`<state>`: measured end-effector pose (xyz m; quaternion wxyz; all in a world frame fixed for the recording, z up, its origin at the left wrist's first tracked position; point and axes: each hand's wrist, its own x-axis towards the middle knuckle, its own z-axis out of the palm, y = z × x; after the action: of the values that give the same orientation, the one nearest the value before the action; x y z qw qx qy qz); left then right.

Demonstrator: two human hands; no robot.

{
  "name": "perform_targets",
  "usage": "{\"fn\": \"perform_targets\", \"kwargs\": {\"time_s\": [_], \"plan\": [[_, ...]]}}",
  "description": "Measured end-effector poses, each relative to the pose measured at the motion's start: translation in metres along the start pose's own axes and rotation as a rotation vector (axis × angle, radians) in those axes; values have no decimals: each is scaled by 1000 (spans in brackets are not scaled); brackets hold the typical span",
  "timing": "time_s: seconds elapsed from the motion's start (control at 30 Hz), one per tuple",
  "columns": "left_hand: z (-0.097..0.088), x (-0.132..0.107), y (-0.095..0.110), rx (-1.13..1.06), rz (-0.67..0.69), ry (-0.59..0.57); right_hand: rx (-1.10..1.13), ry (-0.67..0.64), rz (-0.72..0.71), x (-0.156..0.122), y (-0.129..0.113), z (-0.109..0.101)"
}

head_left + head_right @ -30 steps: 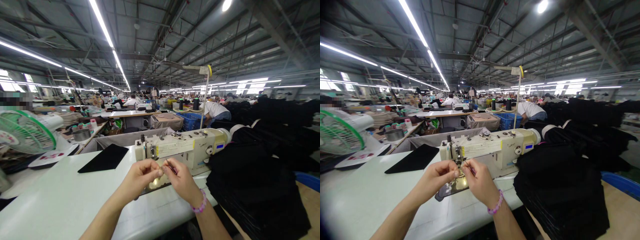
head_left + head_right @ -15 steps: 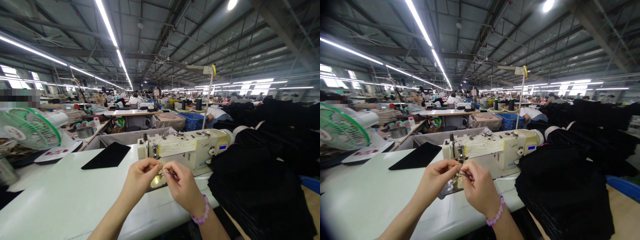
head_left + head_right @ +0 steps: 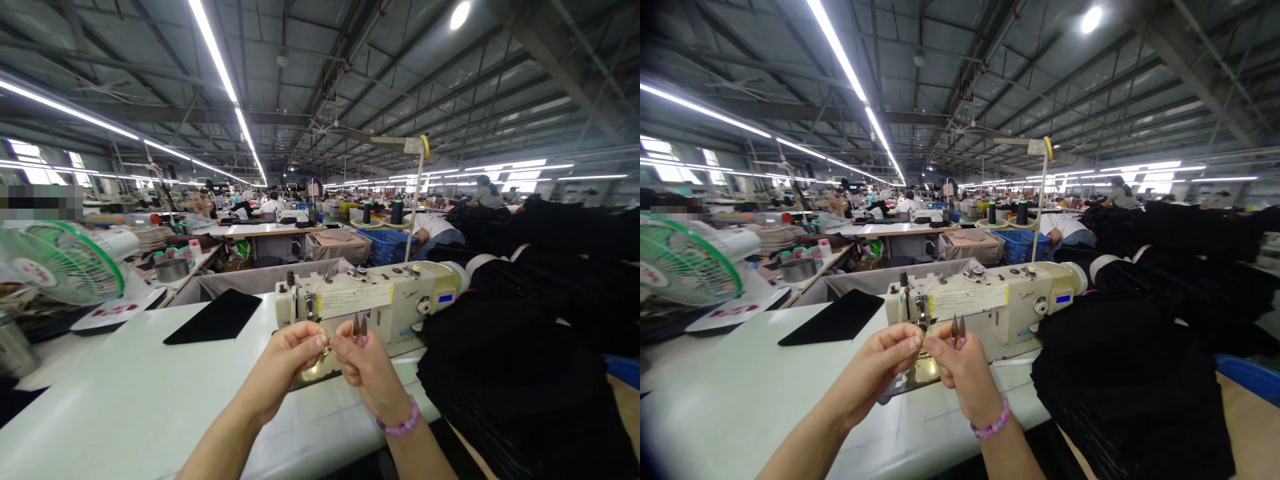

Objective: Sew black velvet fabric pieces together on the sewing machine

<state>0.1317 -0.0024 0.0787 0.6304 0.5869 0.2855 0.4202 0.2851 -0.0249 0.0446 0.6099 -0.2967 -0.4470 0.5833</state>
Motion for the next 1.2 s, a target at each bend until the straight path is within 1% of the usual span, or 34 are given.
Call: {"fn": "perform_targets", "kwargs": {"time_s": [0.2,0.37,0.47,0.57,0.83,0.97,1.1,1.2], "plan": [[-1,2,0,95,27,34,53,-43,39,-1,-4,1],[-3,5,-2,16,-13,15,96,-113,91,-2,-7,-1],[-3,5,-2,11,-35,8,103,-96,102,-1,-6,-1],[-3,4,-2,38,-19,5,79,-59,88,-2,-5,-2],[-4,3,2,70,-1,-15,-33,94,-18,-8,-5,2],[-3,4,3,86,-3,13,-53,98,-20,-7,-4,2],[-1,6,1,62,3,32,-43,60,25,-4,-4,2],[2,6,-2,33,37,105,26,44,51,-3,-4,1]]}}
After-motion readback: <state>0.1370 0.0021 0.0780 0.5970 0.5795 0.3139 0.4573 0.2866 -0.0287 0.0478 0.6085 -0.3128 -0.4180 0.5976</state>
